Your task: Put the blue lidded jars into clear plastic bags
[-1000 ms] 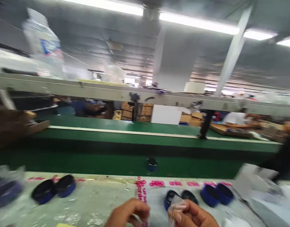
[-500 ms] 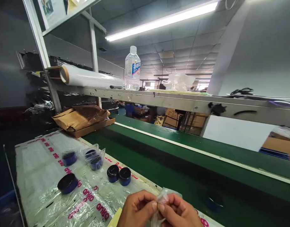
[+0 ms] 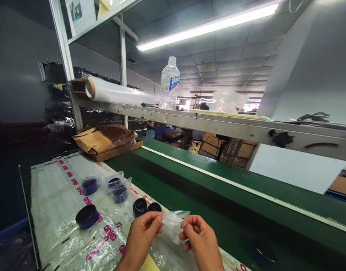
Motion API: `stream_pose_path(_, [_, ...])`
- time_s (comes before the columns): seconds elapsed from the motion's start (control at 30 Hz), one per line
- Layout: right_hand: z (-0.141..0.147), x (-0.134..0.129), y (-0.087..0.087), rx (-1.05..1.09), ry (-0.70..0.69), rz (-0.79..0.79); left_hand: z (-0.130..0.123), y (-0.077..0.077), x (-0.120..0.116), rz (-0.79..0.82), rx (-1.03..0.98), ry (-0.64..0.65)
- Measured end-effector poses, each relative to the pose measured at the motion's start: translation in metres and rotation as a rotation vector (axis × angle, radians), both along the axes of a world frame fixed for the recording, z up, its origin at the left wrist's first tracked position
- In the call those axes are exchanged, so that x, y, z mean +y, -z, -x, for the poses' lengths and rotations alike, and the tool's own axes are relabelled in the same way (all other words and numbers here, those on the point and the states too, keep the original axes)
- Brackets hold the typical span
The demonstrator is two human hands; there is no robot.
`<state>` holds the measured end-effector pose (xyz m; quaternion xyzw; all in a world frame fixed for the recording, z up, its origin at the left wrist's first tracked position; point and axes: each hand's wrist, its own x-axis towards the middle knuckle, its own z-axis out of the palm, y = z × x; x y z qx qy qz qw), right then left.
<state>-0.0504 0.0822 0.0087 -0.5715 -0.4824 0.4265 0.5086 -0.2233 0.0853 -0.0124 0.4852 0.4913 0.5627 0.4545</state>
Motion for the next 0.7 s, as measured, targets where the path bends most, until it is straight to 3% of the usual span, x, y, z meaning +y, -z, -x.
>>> stream_pose_path(0.2, [0.023, 0.047, -0.001, -0.200, -0.054, -0.137, 0.035, -0.023, 0.043, -0.202, 0.570, -0.093])
stream_pose_path(0.33, [0.039, 0.074, 0.008, -0.417, -0.034, -0.269, 0.047, -0.024, 0.068, -0.200, 0.894, -0.158])
stream_pose_path(0.57, [0.047, 0.078, 0.051, -0.662, -0.134, -0.234, 0.048, -0.002, 0.061, -0.168, 1.208, -0.082])
stream_pose_path(0.7, [0.041, 0.067, 0.055, -0.722, -0.199, -0.208, 0.053, -0.001, 0.057, -0.207, 1.246, -0.012])
